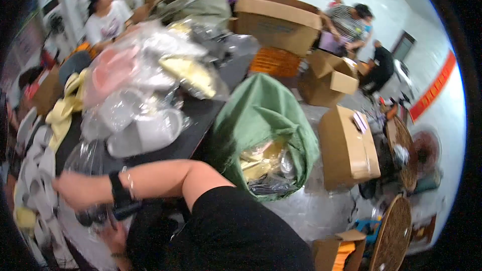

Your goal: The recorder is sorting, inspecting, and putting plastic slides into transparent plastic bags at a communal work table.

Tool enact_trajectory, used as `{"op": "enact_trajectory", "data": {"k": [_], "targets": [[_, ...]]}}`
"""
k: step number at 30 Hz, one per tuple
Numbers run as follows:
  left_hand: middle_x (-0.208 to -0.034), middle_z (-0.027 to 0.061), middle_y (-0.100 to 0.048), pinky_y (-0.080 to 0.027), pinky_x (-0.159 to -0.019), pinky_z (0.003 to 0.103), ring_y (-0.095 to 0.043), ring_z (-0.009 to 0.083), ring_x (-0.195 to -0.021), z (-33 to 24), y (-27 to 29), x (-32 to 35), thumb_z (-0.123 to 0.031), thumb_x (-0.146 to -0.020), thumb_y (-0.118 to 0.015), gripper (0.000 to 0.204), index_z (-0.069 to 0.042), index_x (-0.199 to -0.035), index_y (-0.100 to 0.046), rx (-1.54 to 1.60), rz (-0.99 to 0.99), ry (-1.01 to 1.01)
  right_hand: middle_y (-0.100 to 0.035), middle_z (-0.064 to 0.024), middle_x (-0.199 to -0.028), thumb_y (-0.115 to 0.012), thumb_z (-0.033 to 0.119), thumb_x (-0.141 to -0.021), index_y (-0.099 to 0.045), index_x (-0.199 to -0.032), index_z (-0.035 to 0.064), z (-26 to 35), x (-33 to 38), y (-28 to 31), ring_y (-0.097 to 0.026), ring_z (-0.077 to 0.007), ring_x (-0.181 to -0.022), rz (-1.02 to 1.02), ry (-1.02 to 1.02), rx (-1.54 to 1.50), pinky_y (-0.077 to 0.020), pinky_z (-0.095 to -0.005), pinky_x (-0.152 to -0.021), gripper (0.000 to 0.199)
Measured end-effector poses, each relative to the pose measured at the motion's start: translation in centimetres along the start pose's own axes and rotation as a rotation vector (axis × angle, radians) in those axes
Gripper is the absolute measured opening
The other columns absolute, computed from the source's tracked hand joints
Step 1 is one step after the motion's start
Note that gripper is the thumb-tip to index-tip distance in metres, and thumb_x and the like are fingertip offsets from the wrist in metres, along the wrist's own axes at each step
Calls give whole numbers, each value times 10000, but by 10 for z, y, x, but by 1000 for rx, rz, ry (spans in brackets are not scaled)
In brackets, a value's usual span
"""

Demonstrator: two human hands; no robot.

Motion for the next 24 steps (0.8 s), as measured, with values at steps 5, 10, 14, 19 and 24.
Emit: {"op": "enact_trajectory", "data": {"k": [5, 10, 14, 19, 24], "targets": [[-1384, 175, -523, -204, -1094, 662, -478, 421, -1269, -35, 72, -6, -513, -917, -505, 622, -172, -1436, -478, 231, -129, 48, -663, -205, -801, -589, 39, -813, -604, -1094, 14, 4, -33, 50, -684, -330, -760, -284, 78, -17, -536, -421, -688, 282], [-1546, 132, -357, -164, -1132, 644, -342, 428, -1384, -34, 74, 0, -564, -876, -552, 643, -229, -1422, -497, 263, -91, 122, -681, -86, -847, -533, 58, -933, -611, -1090, -8, 34, -60, 109, -691, -153, -648, -169, 8, -265, -540, -278, -494, 188], [-1511, 133, -406, -220, -1109, 617, -410, 413, -1325, -35, 80, 3, -553, -866, -582, 630, -257, -1417, -505, 427, -41, 136, -670, -107, -951, -522, 61, -954, -581, -1164, -44, 71, -71, 133, -662, -130, -729, -21, -52, -428, -555, -231, -540, 242], [-1389, 175, -520, -278, -1075, 573, -486, 403, -1235, -33, 83, 9, -509, -846, -643, 613, -189, -1361, -557, 225, -297, 35, -623, -134, -956, -525, 12, -934, -507, -1193, -88, 67, -121, 103, -669, -176, -733, 94, -112, -604, -603, -260, -679, 278], [-1134, 181, -672, -418, -997, 493, -619, 356, -1076, -31, 70, 13, -560, -868, -593, 555, -101, -1162, -695, 654, -342, 34, -639, -135, -1107, -656, 153, -915, -599, -1171, -62, 22, -150, 53, -641, -160, -992, 28, 18, -336, -530, -271, -869, 339]]}}
Point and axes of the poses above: each hand's wrist, its own x-axis away from the middle knuckle, its own y-axis out of the back of the hand, z = x × y, the point moved 4 cm from there along -x, towards the middle knuckle
